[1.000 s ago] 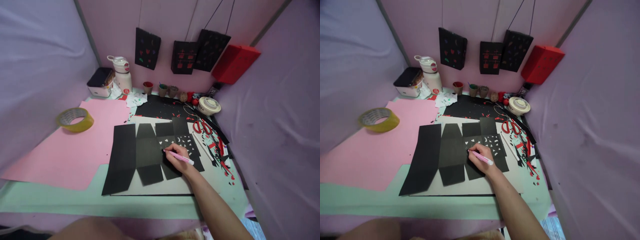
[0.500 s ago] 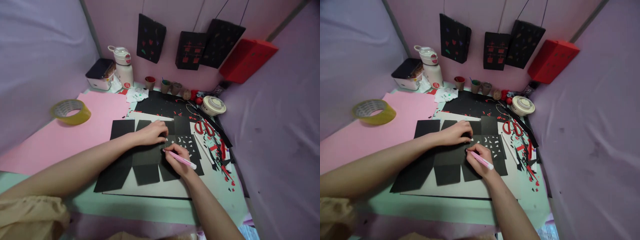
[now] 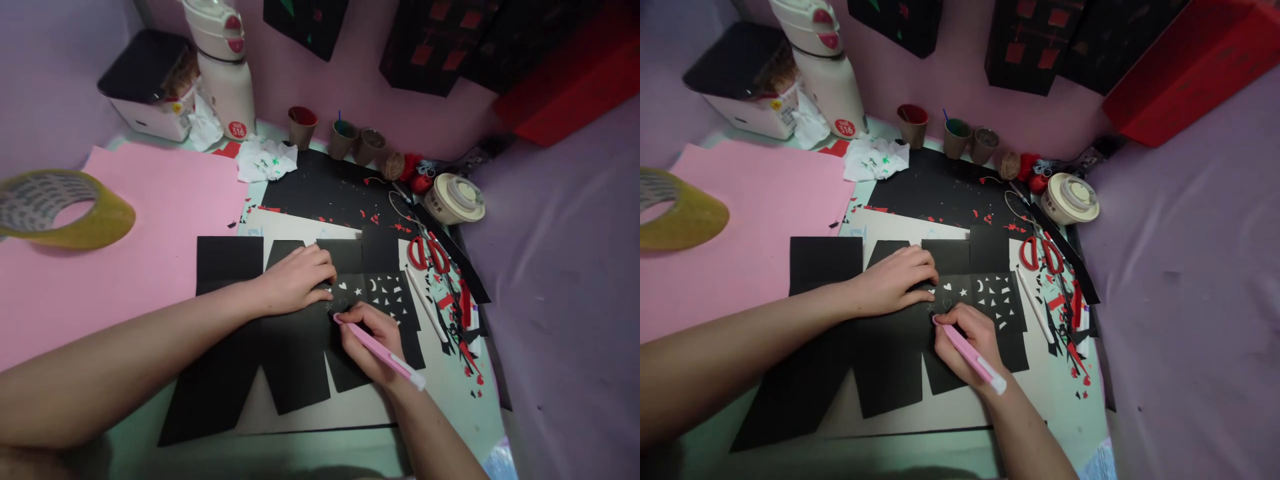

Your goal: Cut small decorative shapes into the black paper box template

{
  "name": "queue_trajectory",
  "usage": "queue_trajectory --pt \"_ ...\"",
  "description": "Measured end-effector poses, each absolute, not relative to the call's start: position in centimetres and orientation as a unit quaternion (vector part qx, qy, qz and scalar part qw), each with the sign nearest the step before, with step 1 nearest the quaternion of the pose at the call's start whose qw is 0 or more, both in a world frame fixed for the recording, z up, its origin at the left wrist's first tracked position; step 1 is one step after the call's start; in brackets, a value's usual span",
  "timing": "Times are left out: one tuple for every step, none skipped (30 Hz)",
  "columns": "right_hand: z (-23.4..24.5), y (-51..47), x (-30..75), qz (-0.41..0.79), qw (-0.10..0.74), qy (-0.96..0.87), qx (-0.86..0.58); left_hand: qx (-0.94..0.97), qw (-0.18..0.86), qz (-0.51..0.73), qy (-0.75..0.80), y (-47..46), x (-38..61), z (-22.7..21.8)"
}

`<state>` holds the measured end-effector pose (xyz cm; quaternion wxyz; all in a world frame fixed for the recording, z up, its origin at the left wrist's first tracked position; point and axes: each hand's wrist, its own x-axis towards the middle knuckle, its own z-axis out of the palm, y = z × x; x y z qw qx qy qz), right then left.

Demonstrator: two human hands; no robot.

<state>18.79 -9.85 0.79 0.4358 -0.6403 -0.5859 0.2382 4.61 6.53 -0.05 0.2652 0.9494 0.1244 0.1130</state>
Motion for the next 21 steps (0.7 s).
queue_trajectory --pt "0.86 -9.83 18.80 0.240 0.434 -0.587 -0.640 0.949 0.266 0.112 0.125 6.52 4.59 -0.04" --pt "0.91 -9.81 18.82 0.242 0.433 -0.587 -0.640 0.949 0.266 0.112 0.125 6.52 4.58 -0.03" --pt "0.93 -9.81 18.85 0.243 0.432 -0.589 -0.639 0.949 0.267 0.112 0.125 6.53 4.58 -0.04" --pt "0.94 -9.80 18.88 0.244 0.432 -0.591 -0.636 0.949 0.268 0.112 0.126 6.55 4.57 -0.05" --pt "0.95 -9.79 18.92 0.246 0.432 -0.594 -0.633 0.949 0.269 0.111 0.125 6.56 4.58 -0.07" --pt "0.94 -9.79 18.95 0.248 0.431 -0.596 -0.631 0.948 0.270 0.111 0.125 6.58 4.58 -0.08" --pt "0.94 -9.78 18.97 0.250 0.431 -0.596 -0.630 0.948 0.271 0.110 0.126 6.59 4.58 -0.10" --pt "0.93 -9.79 18.98 0.252 0.431 -0.595 -0.630 0.947 0.273 0.110 0.126 6.59 4.59 -0.11" --pt "0.91 -9.79 18.99 0.253 0.430 -0.594 -0.631 0.947 0.274 0.110 0.126 6.60 4.59 -0.11" --pt "0.89 -9.80 18.99 0.253 0.429 -0.591 -0.634 0.947 0.275 0.109 0.127 6.60 4.59 -0.11" --pt "0.85 -9.82 18.99 0.254 0.428 -0.589 -0.637 0.947 0.275 0.109 0.127 6.61 4.59 -0.11" --pt "0.80 -9.85 19.00 0.255 0.427 -0.586 -0.640 0.947 0.275 0.109 0.128 6.63 4.58 -0.10" --pt "0.74 -9.88 19.00 0.255 0.427 -0.584 -0.641 0.946 0.275 0.109 0.129 6.64 4.58 -0.09" --pt "0.69 -9.91 19.01 0.256 0.427 -0.582 -0.643 0.946 0.276 0.110 0.129 6.66 4.57 -0.08" --pt "0.64 -9.94 19.01 0.257 0.426 -0.581 -0.644 0.946 0.276 0.111 0.130 6.68 4.57 -0.07" --pt "0.60 -9.97 19.01 0.258 0.425 -0.580 -0.646 0.946 0.276 0.112 0.130 6.70 4.56 -0.06" --pt "0.58 -9.99 19.01 0.259 0.423 -0.579 -0.647 0.946 0.276 0.112 0.130 6.71 4.56 -0.06" --pt "0.57 -10.00 19.00 0.260 0.422 -0.577 -0.650 0.946 0.276 0.112 0.130 6.72 4.56 -0.07" --pt "0.59 -10.00 18.99 0.260 0.421 -0.575 -0.652 0.946 0.276 0.112 0.129 6.72 4.57 -0.08" --pt "0.61 -9.99 18.98 0.260 0.421 -0.573 -0.653 0.946 0.275 0.113 0.129 6.72 4.57 -0.11" --pt "0.64 -9.98 18.98 0.260 0.421 -0.572 -0.655 0.946 0.275 0.114 0.129 6.72 4.58 -0.13"
